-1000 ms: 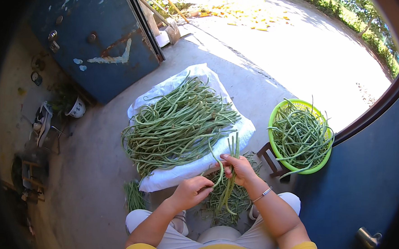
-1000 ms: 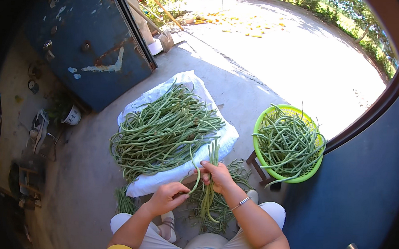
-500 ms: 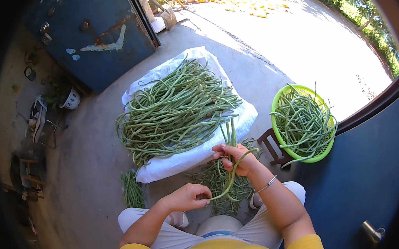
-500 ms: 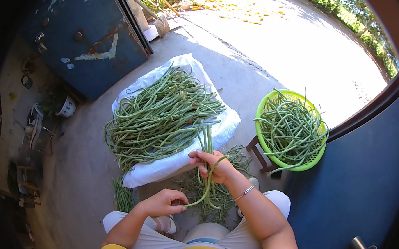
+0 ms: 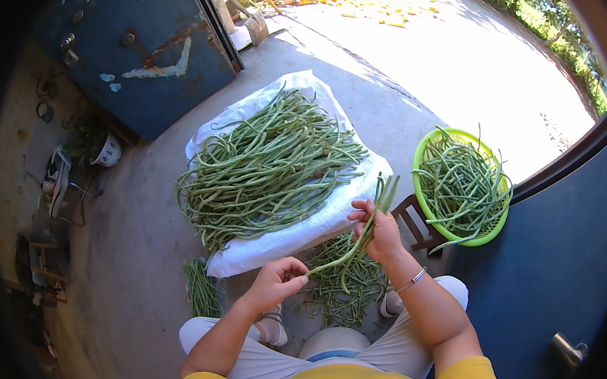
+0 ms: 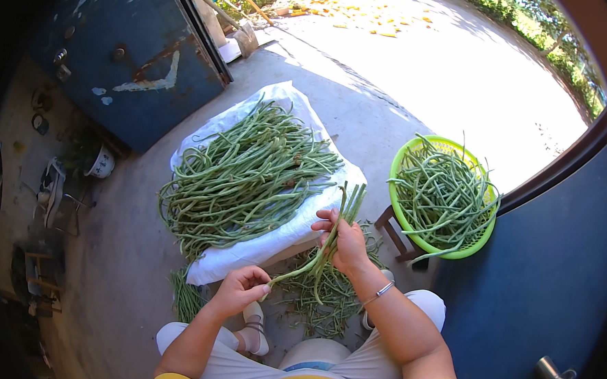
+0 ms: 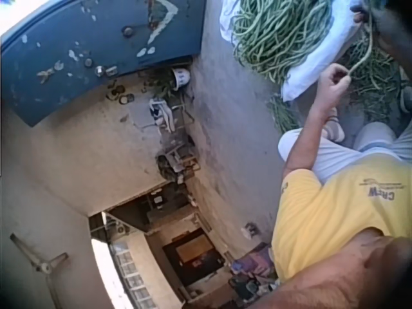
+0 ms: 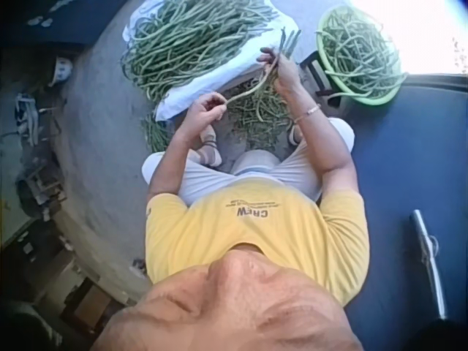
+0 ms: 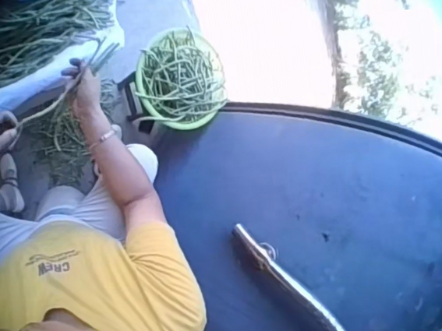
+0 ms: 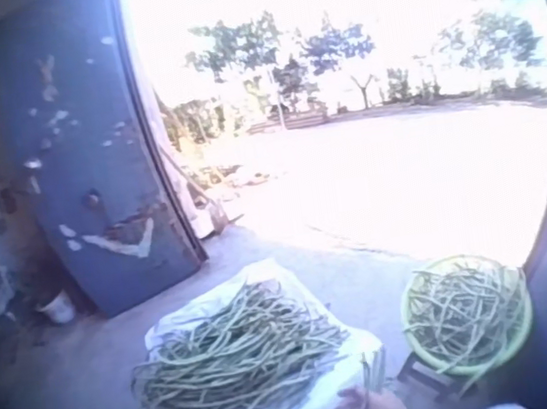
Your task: The person peels long green string beans by hand, pulling the fibrous string from the side of each pod and breaking off the ends before placing them in a separate pile.
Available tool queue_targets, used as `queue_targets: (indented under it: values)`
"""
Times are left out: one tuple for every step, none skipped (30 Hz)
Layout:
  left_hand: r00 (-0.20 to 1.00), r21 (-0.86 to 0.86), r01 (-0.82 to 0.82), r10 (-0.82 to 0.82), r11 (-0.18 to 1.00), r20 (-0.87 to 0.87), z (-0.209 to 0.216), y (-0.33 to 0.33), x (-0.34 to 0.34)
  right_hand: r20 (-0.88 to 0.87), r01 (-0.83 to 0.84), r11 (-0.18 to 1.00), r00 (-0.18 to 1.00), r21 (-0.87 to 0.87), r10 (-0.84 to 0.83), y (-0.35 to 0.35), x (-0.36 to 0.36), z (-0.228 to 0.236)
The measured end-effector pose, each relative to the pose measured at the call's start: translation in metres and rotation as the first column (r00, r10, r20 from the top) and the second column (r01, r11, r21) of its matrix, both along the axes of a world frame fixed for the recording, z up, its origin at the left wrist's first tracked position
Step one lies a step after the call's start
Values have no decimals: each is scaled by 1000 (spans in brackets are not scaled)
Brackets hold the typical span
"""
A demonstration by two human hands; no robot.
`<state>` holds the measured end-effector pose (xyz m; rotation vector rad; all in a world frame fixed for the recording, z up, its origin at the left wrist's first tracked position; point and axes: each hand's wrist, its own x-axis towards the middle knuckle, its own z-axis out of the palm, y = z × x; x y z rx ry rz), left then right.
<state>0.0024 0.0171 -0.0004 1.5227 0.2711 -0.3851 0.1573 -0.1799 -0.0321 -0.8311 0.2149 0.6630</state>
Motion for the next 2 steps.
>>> queue_targets:
  values:
    - [999, -62, -51, 50, 997, -18, -4, 3, 0, 1, 9, 1000, 1000, -1, -9, -1, 0, 0]
    - [997, -92, -72, 71, 993, -18, -4, 4, 1, 1, 5, 1000, 1000, 0, -5, 0, 1, 0]
